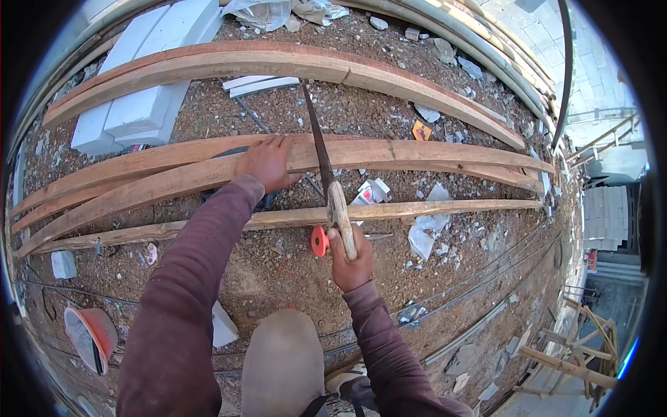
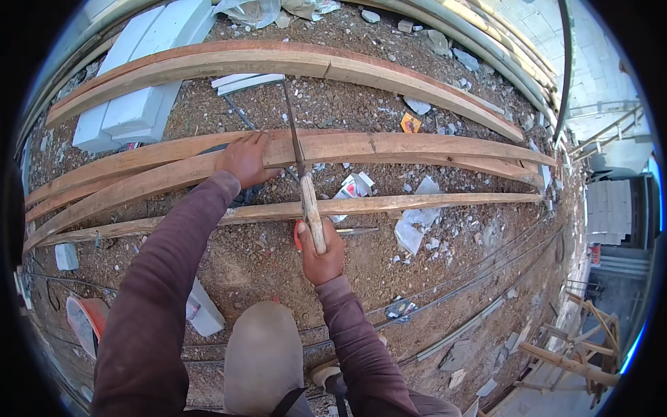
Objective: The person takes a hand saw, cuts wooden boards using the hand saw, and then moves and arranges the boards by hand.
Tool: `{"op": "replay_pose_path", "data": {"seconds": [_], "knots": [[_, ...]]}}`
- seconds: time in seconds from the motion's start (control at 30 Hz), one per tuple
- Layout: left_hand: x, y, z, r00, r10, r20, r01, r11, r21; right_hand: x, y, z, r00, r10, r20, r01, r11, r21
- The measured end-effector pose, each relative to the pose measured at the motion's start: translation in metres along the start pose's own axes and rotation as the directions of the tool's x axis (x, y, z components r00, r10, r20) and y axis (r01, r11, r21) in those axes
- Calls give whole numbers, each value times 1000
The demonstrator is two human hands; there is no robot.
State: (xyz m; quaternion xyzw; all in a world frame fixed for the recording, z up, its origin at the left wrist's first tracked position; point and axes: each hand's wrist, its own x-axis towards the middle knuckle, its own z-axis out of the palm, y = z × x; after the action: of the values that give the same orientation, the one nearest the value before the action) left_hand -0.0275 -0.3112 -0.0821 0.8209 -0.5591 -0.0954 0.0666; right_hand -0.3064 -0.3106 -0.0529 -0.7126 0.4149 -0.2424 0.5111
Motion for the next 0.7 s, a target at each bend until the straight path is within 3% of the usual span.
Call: {"op": "replay_pose_path", "data": {"seconds": [0.07, 0.17, 0.2, 0.3, 0.43, 0.6, 0.7], "knots": [[0, 0, 1, 1000, 6, 7, -6, 1000, -8, -23, 4, -12, 996, 91, 14, -92, 992, 82], [3, -3, 1, 1000, 23, -11, -23, 1000, -6, -138, 24, -59, 991, 137, -3, -137, 987, -78], [2, -3, 3, 1000, 18, -12, -19, 1000, -8, -157, 5, -65, 979, 205, -17, -206, 978, -37], [-3, 0, 4, 1000, 20, -14, -20, 1000, -11, -119, 6, -49, 995, 94, -42, -98, 990, -106], [3, -1, -1, 1000, -1, 11, 1, 1000, -11, 18, 1, 2, 1000, 5, 23, -7, 997, 79], [2, -2, 4, 999, 33, -26, -33, 999, -25, -137, 27, -48, 998, 56, -22, -58, 993, -102], [-2, -5, 7, 998, 30, -58, -30, 1000, 1, -149, -1, -52, 986, 163, -25, -165, 984, -73]]}}
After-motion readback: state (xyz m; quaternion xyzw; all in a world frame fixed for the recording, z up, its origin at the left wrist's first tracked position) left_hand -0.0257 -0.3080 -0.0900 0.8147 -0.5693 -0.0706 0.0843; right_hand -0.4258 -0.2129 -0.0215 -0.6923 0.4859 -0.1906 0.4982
